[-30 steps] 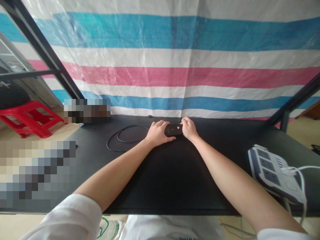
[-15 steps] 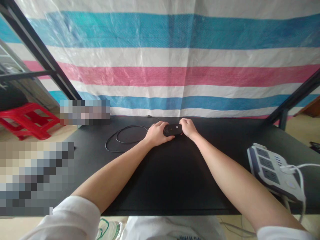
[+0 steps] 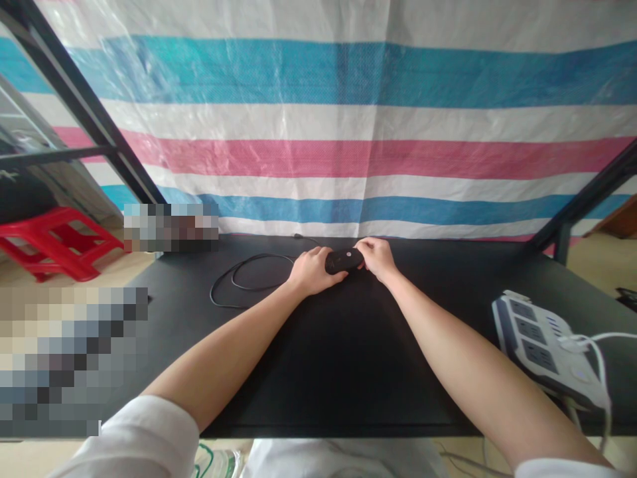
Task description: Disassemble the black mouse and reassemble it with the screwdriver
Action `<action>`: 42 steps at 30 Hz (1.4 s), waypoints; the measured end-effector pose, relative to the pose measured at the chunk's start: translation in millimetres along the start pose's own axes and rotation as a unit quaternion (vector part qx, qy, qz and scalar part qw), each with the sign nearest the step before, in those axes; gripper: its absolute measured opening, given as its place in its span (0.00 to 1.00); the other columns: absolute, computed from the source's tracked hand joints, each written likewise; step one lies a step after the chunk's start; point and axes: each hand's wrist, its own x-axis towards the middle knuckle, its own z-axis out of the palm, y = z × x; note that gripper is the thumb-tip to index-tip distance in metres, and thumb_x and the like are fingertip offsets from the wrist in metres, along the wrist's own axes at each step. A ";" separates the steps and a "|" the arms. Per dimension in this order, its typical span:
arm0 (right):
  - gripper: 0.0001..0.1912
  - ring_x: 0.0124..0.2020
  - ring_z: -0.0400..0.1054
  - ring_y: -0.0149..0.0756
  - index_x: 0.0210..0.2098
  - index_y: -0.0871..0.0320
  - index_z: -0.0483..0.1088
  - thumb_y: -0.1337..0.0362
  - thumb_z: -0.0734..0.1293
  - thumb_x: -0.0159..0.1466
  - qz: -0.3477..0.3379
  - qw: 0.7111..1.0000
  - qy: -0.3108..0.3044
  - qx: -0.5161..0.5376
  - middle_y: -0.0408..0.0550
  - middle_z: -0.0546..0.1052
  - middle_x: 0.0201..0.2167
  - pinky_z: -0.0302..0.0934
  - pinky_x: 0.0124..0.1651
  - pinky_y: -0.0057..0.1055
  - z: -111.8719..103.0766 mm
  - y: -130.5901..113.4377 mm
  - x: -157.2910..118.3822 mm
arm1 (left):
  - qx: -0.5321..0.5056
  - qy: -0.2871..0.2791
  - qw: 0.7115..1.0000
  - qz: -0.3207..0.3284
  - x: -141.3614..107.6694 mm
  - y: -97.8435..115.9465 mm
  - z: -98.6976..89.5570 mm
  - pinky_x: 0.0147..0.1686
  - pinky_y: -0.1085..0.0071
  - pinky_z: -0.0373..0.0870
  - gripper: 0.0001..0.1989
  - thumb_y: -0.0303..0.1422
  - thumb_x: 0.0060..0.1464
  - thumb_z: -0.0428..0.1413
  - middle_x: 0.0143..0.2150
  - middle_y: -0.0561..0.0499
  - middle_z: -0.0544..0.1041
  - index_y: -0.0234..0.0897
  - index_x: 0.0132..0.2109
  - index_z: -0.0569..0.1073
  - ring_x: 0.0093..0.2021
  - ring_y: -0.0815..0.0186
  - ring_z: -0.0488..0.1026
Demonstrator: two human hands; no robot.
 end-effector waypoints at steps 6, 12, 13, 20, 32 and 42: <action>0.10 0.14 0.64 0.31 0.21 0.57 0.73 0.59 0.65 0.52 -0.017 0.999 0.025 -0.009 0.42 0.73 0.15 0.57 0.21 0.28 -0.7 2.9 0.5 | 0.009 0.002 1.000 -0.006 0.1 0.2 0.0 0.49 0.61 0.72 0.31 0.53 0.49 0.59 0.49 0.43 0.78 0.37 0.53 0.73 0.49 0.52 0.76; 0.09 0.19 0.67 0.34 0.22 0.58 0.76 0.60 0.66 0.51 -0.032 0.999 0.034 -0.021 0.44 0.75 0.17 0.61 0.27 0.30 -1.6 4.2 2.2 | 0.021 0.003 1.000 -0.007 0.4 0.7 -0.6 0.49 0.61 0.72 0.31 0.53 0.49 0.59 0.49 0.42 0.78 0.36 0.54 0.73 0.49 0.51 0.77; 0.09 0.20 0.68 0.34 0.22 0.58 0.76 0.60 0.66 0.50 -0.035 0.999 0.034 -0.022 0.45 0.76 0.19 0.61 0.28 0.30 -1.7 4.6 2.6 | 0.023 0.002 1.000 -0.008 0.4 0.9 -0.7 0.50 0.61 0.72 0.31 0.53 0.49 0.59 0.49 0.42 0.78 0.36 0.54 0.73 0.49 0.51 0.76; 0.10 0.24 0.69 0.35 0.24 0.58 0.75 0.58 0.66 0.49 -0.032 0.999 0.016 0.001 0.46 0.78 0.22 0.62 0.29 0.30 -0.9 8.6 4.1 | 0.018 -0.001 1.000 -0.012 1.3 -0.3 -0.5 0.49 0.61 0.72 0.32 0.54 0.50 0.58 0.49 0.42 0.78 0.36 0.54 0.73 0.49 0.51 0.76; 0.10 0.18 0.59 0.28 0.23 0.56 0.68 0.56 0.65 0.49 -0.008 1.000 0.018 0.023 0.39 0.67 0.15 0.53 0.22 0.25 -0.8 9.5 4.4 | -0.001 -0.012 1.000 -0.011 2.8 -2.9 0.0 0.51 0.60 0.72 0.34 0.54 0.50 0.57 0.52 0.41 0.77 0.34 0.56 0.71 0.52 0.51 0.76; 0.11 0.17 0.55 0.25 0.21 0.56 0.65 0.55 0.66 0.48 0.026 0.997 -0.003 0.075 0.39 0.66 0.17 0.48 0.20 0.25 -1.3 6.1 5.4 | -0.002 -0.019 1.000 -0.017 3.1 -3.5 -3.5 0.49 0.62 0.72 0.33 0.55 0.50 0.58 0.51 0.41 0.77 0.35 0.55 0.72 0.51 0.51 0.76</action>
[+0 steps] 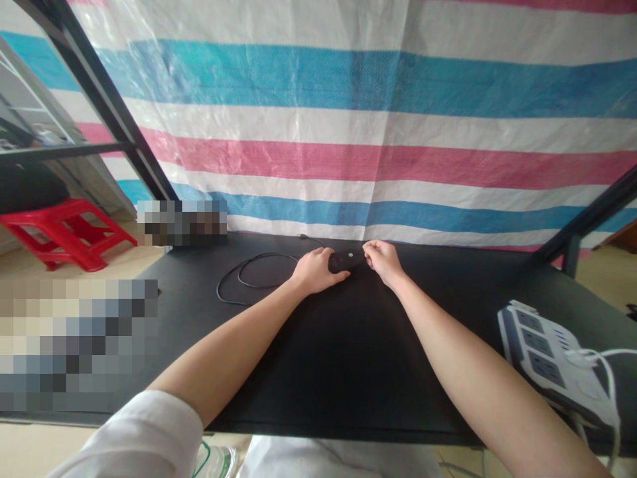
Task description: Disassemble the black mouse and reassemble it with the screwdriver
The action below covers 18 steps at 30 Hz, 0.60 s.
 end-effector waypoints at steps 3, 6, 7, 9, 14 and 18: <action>0.12 0.17 0.54 0.25 0.23 0.56 0.67 0.54 0.68 0.47 0.006 1.000 -0.029 0.010 0.37 0.64 0.17 0.47 0.20 0.25 -0.3 -4.3 -2.0 | 0.001 -0.003 1.000 0.001 0.2 0.1 -0.7 0.49 0.62 0.72 0.34 0.55 0.50 0.58 0.52 0.41 0.77 0.35 0.55 0.72 0.51 0.51 0.76; 0.13 0.18 0.53 0.24 0.25 0.57 0.69 0.55 0.70 0.46 0.035 0.997 -0.067 0.016 0.36 0.63 0.16 0.45 0.21 0.24 -2.1 -9.8 -4.6 | 0.000 -0.007 1.000 0.001 1.0 -0.5 -1.2 0.48 0.61 0.72 0.34 0.55 0.50 0.58 0.51 0.42 0.78 0.35 0.55 0.72 0.50 0.51 0.76; 0.13 0.18 0.53 0.24 0.25 0.57 0.70 0.55 0.70 0.45 0.046 0.996 -0.076 0.018 0.36 0.63 0.16 0.45 0.21 0.23 -2.8 -11.1 -5.1 | -0.001 -0.006 1.000 0.002 1.3 -1.0 -1.4 0.49 0.61 0.72 0.34 0.55 0.49 0.58 0.51 0.42 0.78 0.35 0.55 0.72 0.50 0.51 0.76; 0.13 0.18 0.53 0.24 0.25 0.58 0.70 0.56 0.71 0.44 0.065 0.994 -0.086 0.023 0.36 0.63 0.15 0.44 0.20 0.23 -4.1 -12.4 -5.2 | -0.001 -0.003 1.000 0.005 2.0 -2.6 -1.7 0.49 0.61 0.72 0.33 0.55 0.49 0.58 0.50 0.42 0.78 0.35 0.54 0.73 0.50 0.51 0.76; 0.13 0.17 0.54 0.24 0.24 0.59 0.72 0.56 0.72 0.44 0.072 0.992 -0.099 0.024 0.37 0.63 0.13 0.43 0.19 0.23 -5.9 -10.8 -3.4 | 0.000 0.002 1.000 -0.002 2.9 -6.5 -1.9 0.48 0.61 0.72 0.33 0.56 0.49 0.57 0.50 0.41 0.78 0.35 0.53 0.73 0.50 0.51 0.76; 0.13 0.17 0.54 0.24 0.25 0.59 0.73 0.56 0.71 0.45 0.072 0.992 -0.100 0.024 0.37 0.64 0.13 0.43 0.19 0.23 -6.6 -9.4 -2.9 | -0.001 0.003 1.000 -0.003 3.1 -7.4 -1.2 0.48 0.61 0.73 0.32 0.55 0.49 0.57 0.50 0.42 0.79 0.36 0.52 0.73 0.50 0.51 0.76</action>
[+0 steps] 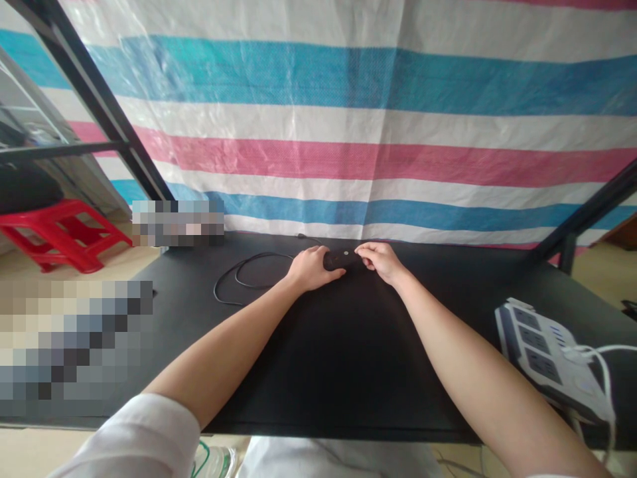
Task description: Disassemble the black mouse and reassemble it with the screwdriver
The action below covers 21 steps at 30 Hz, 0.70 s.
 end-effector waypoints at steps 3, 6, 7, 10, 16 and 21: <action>0.13 0.17 0.54 0.24 0.26 0.59 0.73 0.56 0.72 0.46 -0.004 1.000 -0.010 0.004 0.37 0.64 0.13 0.43 0.19 0.23 -0.7 0.3 0.2 | 0.001 0.002 1.000 0.003 0.4 -0.5 0.9 0.48 0.61 0.73 0.32 0.55 0.49 0.57 0.50 0.42 0.78 0.36 0.53 0.73 0.50 0.51 0.76; 0.15 0.17 0.54 0.23 0.27 0.59 0.74 0.55 0.72 0.46 -0.013 1.000 -0.023 0.007 0.36 0.64 0.14 0.43 0.19 0.23 -1.0 0.1 0.2 | 0.000 0.001 1.000 0.009 1.0 -1.5 1.7 0.50 0.61 0.72 0.33 0.56 0.49 0.57 0.50 0.41 0.78 0.35 0.53 0.73 0.51 0.51 0.76; 0.15 0.17 0.54 0.23 0.28 0.59 0.74 0.54 0.72 0.46 -0.015 1.000 -0.026 0.006 0.36 0.64 0.15 0.43 0.20 0.23 -1.0 0.0 0.2 | 0.000 0.001 1.000 0.012 1.2 -1.9 2.0 0.50 0.61 0.72 0.34 0.56 0.49 0.57 0.50 0.41 0.78 0.34 0.54 0.73 0.51 0.51 0.76; 0.16 0.17 0.53 0.23 0.28 0.59 0.75 0.54 0.72 0.45 -0.016 1.000 -0.026 0.003 0.36 0.64 0.15 0.43 0.19 0.23 -0.7 0.1 0.2 | -0.004 0.000 1.000 0.020 1.4 -2.7 2.6 0.51 0.60 0.72 0.35 0.56 0.50 0.57 0.50 0.40 0.78 0.33 0.54 0.73 0.52 0.50 0.76; 0.17 0.17 0.55 0.23 0.29 0.60 0.76 0.53 0.73 0.45 -0.028 1.000 -0.012 -0.008 0.36 0.64 0.14 0.46 0.19 0.22 -0.4 3.0 1.0 | -0.004 0.002 1.000 0.019 1.3 -2.3 2.6 0.52 0.61 0.72 0.32 0.55 0.50 0.57 0.51 0.42 0.79 0.36 0.53 0.74 0.52 0.52 0.76; 0.18 0.17 0.56 0.25 0.30 0.60 0.76 0.52 0.71 0.46 -0.044 0.999 0.005 -0.030 0.37 0.64 0.14 0.47 0.19 0.23 0.4 5.5 1.5 | -0.007 0.000 1.000 0.019 0.7 -1.3 1.0 0.51 0.61 0.72 0.33 0.55 0.50 0.57 0.51 0.42 0.79 0.35 0.54 0.74 0.52 0.51 0.75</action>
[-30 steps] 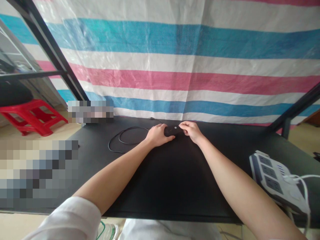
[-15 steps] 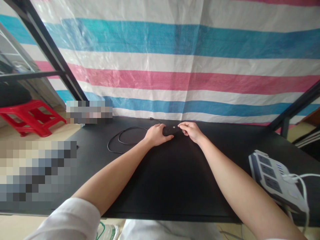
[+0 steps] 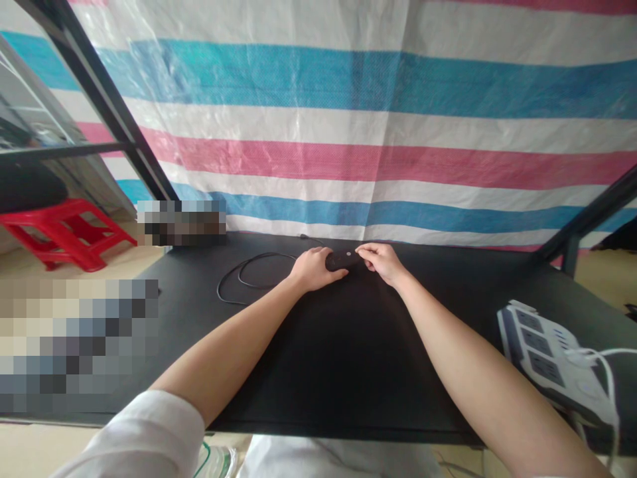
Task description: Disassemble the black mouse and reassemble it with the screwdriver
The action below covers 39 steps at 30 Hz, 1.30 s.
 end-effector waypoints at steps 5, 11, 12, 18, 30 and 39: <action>0.17 0.17 0.57 0.26 0.30 0.60 0.77 0.53 0.70 0.48 -0.031 0.999 0.016 -0.028 0.38 0.66 0.14 0.50 0.19 0.24 1.0 2.1 -0.5 | -0.001 0.001 1.000 -0.003 -0.7 0.6 -0.1 0.51 0.61 0.72 0.33 0.55 0.50 0.57 0.51 0.42 0.78 0.35 0.55 0.74 0.52 0.51 0.76; 0.16 0.16 0.57 0.26 0.30 0.60 0.75 0.52 0.68 0.50 -0.048 0.997 0.029 -0.058 0.38 0.66 0.14 0.51 0.19 0.25 3.3 0.7 -3.4 | 0.019 0.006 1.000 -0.015 -2.4 3.8 0.1 0.50 0.60 0.72 0.35 0.55 0.51 0.56 0.51 0.41 0.78 0.35 0.57 0.73 0.51 0.50 0.76; 0.16 0.15 0.57 0.27 0.30 0.59 0.75 0.53 0.67 0.51 -0.054 0.996 0.030 -0.066 0.38 0.66 0.14 0.52 0.19 0.26 3.9 0.2 -4.2 | 0.023 0.007 1.000 -0.016 -2.8 4.7 -0.2 0.50 0.60 0.72 0.35 0.55 0.51 0.56 0.51 0.41 0.78 0.35 0.57 0.73 0.50 0.50 0.76; 0.09 0.16 0.62 0.28 0.30 0.58 0.72 0.59 0.65 0.56 -0.089 0.983 0.050 -0.154 0.40 0.68 0.16 0.55 0.20 0.26 8.5 -0.9 -7.4 | 0.049 0.020 0.998 -0.030 -5.2 9.9 -2.8 0.51 0.60 0.71 0.33 0.53 0.51 0.57 0.51 0.41 0.77 0.36 0.57 0.73 0.50 0.49 0.76; 0.02 0.15 0.61 0.25 0.27 0.59 0.70 0.67 0.66 0.53 -0.002 0.995 0.047 -0.082 0.38 0.69 0.19 0.54 0.15 0.21 9.9 -5.6 -3.3 | 0.059 0.031 0.998 -0.018 -6.8 10.9 -1.9 0.52 0.60 0.70 0.32 0.52 0.51 0.58 0.49 0.41 0.78 0.36 0.57 0.73 0.50 0.50 0.76; 0.06 0.16 0.64 0.25 0.32 0.59 0.70 0.72 0.66 0.53 0.033 0.998 0.039 -0.045 0.40 0.73 0.24 0.53 0.13 0.21 11.3 -4.5 0.8 | 0.053 0.027 0.998 -0.007 -6.2 9.3 -0.6 0.54 0.60 0.69 0.32 0.52 0.52 0.57 0.51 0.41 0.77 0.34 0.56 0.72 0.52 0.51 0.75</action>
